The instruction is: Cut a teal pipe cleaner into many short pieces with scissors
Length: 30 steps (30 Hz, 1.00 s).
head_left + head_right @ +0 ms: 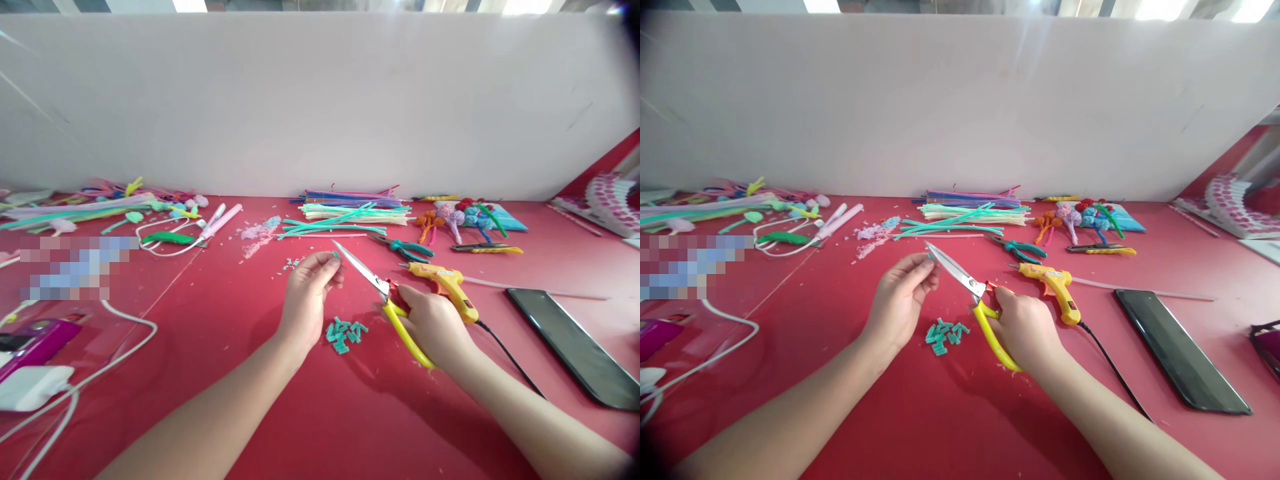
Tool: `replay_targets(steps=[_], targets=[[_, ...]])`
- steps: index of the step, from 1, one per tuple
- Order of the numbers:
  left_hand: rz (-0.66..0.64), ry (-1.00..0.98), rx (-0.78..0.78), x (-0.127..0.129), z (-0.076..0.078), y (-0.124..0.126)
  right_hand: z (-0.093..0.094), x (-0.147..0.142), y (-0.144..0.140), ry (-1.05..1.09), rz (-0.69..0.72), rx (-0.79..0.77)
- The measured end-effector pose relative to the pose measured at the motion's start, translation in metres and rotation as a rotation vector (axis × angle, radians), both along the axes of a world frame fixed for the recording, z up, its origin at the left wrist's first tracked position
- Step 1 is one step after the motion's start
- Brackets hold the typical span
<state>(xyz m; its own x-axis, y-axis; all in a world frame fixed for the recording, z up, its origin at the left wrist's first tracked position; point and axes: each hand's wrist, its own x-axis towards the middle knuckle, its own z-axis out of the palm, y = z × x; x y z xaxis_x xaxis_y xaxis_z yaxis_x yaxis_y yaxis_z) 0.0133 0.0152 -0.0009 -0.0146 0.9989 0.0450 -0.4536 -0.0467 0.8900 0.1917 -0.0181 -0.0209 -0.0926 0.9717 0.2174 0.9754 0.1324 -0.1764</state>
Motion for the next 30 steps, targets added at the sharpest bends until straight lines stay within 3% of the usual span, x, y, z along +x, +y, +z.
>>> replay_targets(steps=[5, 10, 15, 24, 27, 30], targets=[[-0.206, 0.103, -0.071, 0.004, -0.005, -0.002, 0.002, -0.001, 0.003, 0.219, -0.017, -0.093], [-0.503, 0.318, -0.057, 0.009, -0.008, -0.007, 0.008, -0.004, 0.002, 0.693, 0.068, -0.200], [-0.613, 0.449, -0.023, 0.011, -0.006, -0.011, 0.023, -0.006, -0.003, 0.845, 0.060, -0.284], [-0.484, 0.653, 0.037, 0.014, -0.001, -0.018, 0.017, -0.006, -0.005, 0.802, 0.058, -0.284], [-0.461, 0.609, 0.019, 0.014, -0.003, -0.018, 0.016, -0.004, -0.005, 0.704, 0.089, -0.243], [-0.356, 0.469, -0.009, 0.012, -0.003, -0.012, 0.015, -0.001, -0.004, 0.511, 0.074, -0.181]])
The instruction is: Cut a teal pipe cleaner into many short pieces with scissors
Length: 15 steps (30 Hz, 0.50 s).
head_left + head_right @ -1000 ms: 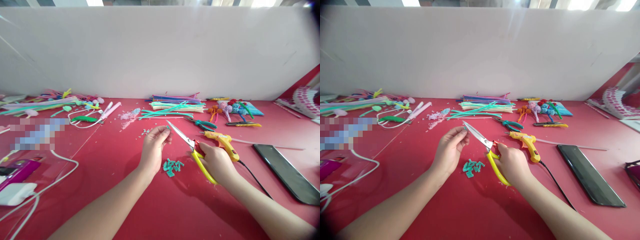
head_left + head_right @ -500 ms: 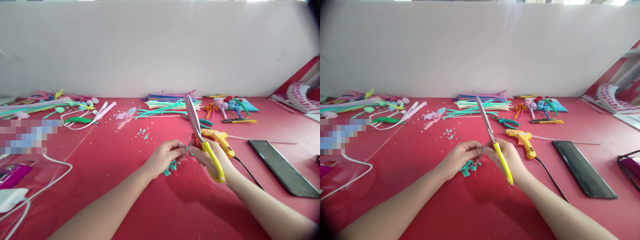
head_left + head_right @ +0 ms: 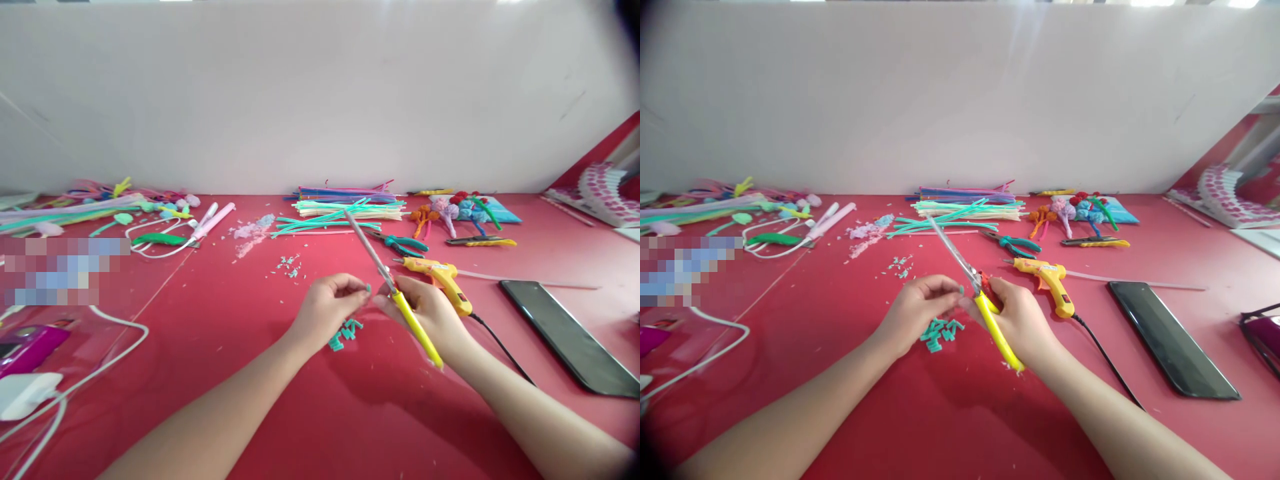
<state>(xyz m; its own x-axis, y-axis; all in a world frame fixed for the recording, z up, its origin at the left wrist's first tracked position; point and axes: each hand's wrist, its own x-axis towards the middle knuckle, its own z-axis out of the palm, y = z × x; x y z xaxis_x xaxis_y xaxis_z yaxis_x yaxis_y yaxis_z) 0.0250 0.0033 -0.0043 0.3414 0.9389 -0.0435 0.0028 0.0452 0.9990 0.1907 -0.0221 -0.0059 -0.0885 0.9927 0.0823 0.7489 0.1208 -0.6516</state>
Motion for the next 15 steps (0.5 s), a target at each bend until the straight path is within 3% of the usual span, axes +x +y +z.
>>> replay_targets(steps=[5, 8, 15], targets=[[0.218, -0.265, 0.001, -0.009, 0.002, 0.012, -0.004, 0.000, 0.001, -0.330, -0.044, 0.081], [0.256, -0.359, 0.025, -0.012, 0.003, 0.015, -0.007, -0.002, 0.001, -0.430, -0.036, 0.138], [0.321, -0.378, 0.033, -0.014, 0.006, 0.014, -0.013, -0.003, 0.002, -0.527, -0.048, 0.190]])
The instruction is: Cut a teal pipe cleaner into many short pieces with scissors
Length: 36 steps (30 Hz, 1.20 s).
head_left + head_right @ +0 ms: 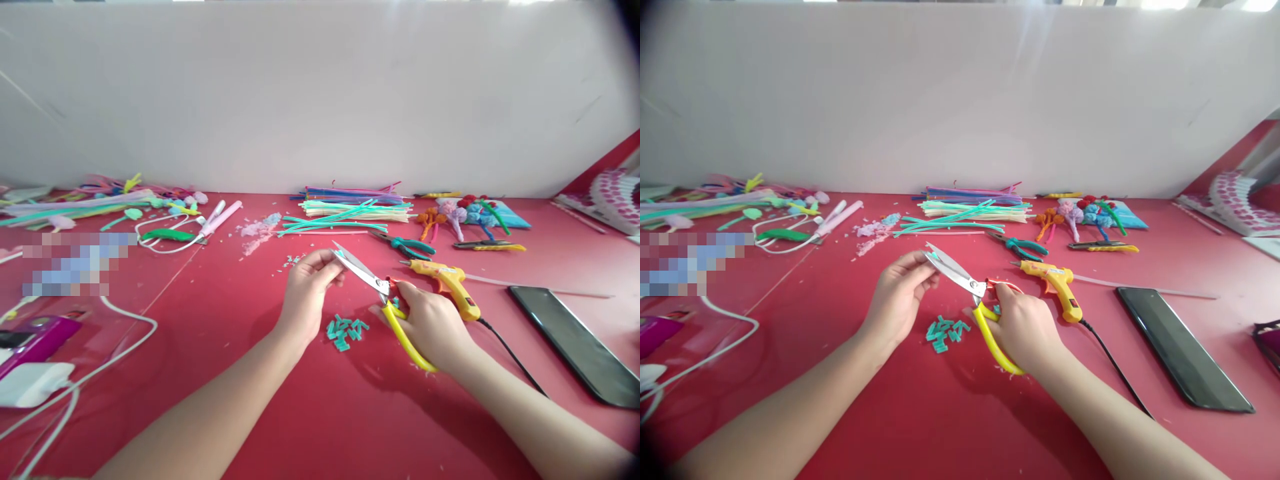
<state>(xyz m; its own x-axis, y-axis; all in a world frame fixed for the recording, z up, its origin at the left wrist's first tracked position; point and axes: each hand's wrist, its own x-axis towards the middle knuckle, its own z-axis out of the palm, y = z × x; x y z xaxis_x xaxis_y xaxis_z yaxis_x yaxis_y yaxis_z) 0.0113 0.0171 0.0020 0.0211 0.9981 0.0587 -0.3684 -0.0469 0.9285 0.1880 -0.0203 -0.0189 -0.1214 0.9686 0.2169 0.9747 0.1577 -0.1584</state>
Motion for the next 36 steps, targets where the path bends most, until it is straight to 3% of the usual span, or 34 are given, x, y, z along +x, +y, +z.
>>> replay_targets(steps=[36], targets=[[-0.008, 0.009, 0.030, -0.0014, 0.0021, -0.0008, -0.0014, 0.0068, 0.0025, -0.032, -0.016, 0.021]])
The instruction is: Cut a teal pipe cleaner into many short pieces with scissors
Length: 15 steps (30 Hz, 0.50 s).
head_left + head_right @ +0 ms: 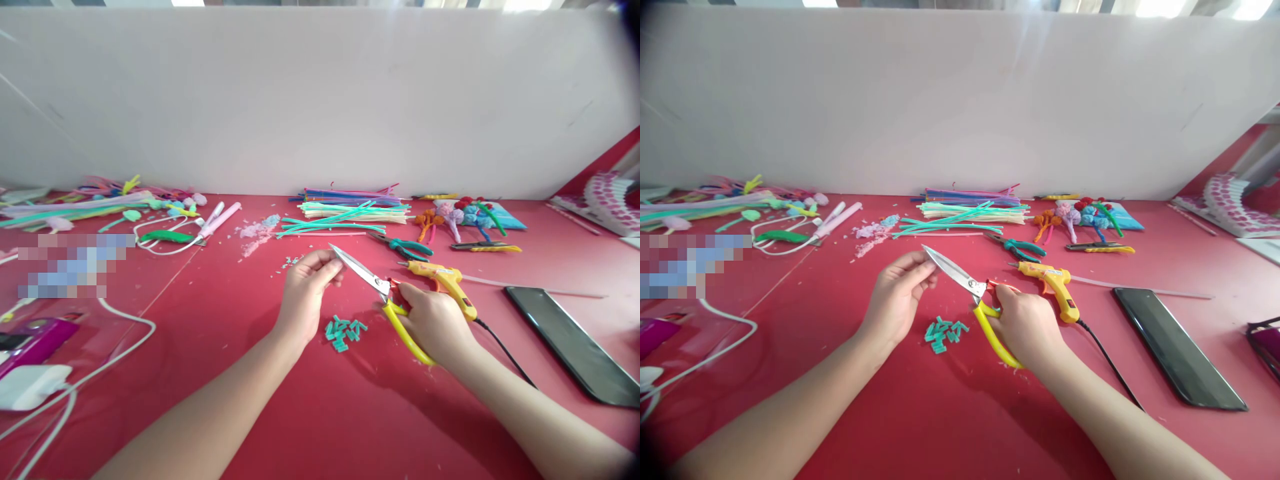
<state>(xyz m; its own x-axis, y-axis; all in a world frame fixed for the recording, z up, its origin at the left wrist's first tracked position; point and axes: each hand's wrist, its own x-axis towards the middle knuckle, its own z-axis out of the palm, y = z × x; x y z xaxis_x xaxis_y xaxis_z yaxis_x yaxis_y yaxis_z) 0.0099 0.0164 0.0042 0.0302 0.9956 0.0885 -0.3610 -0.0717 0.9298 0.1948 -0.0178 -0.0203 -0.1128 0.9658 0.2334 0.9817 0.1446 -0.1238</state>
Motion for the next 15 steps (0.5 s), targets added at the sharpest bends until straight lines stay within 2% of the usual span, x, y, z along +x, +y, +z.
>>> replay_targets(steps=[5, 11, 15], targets=[[-0.055, 0.034, -0.049, 0.004, -0.003, -0.002, 0.000, 0.000, 0.003, 0.245, 0.009, -0.102], [-0.334, 0.204, -0.071, 0.014, -0.013, -0.009, 0.007, -0.002, 0.002, 0.634, 0.022, -0.207], [-0.448, 0.322, -0.068, 0.017, -0.011, -0.013, 0.015, -0.004, -0.002, 0.825, 0.016, -0.268]])
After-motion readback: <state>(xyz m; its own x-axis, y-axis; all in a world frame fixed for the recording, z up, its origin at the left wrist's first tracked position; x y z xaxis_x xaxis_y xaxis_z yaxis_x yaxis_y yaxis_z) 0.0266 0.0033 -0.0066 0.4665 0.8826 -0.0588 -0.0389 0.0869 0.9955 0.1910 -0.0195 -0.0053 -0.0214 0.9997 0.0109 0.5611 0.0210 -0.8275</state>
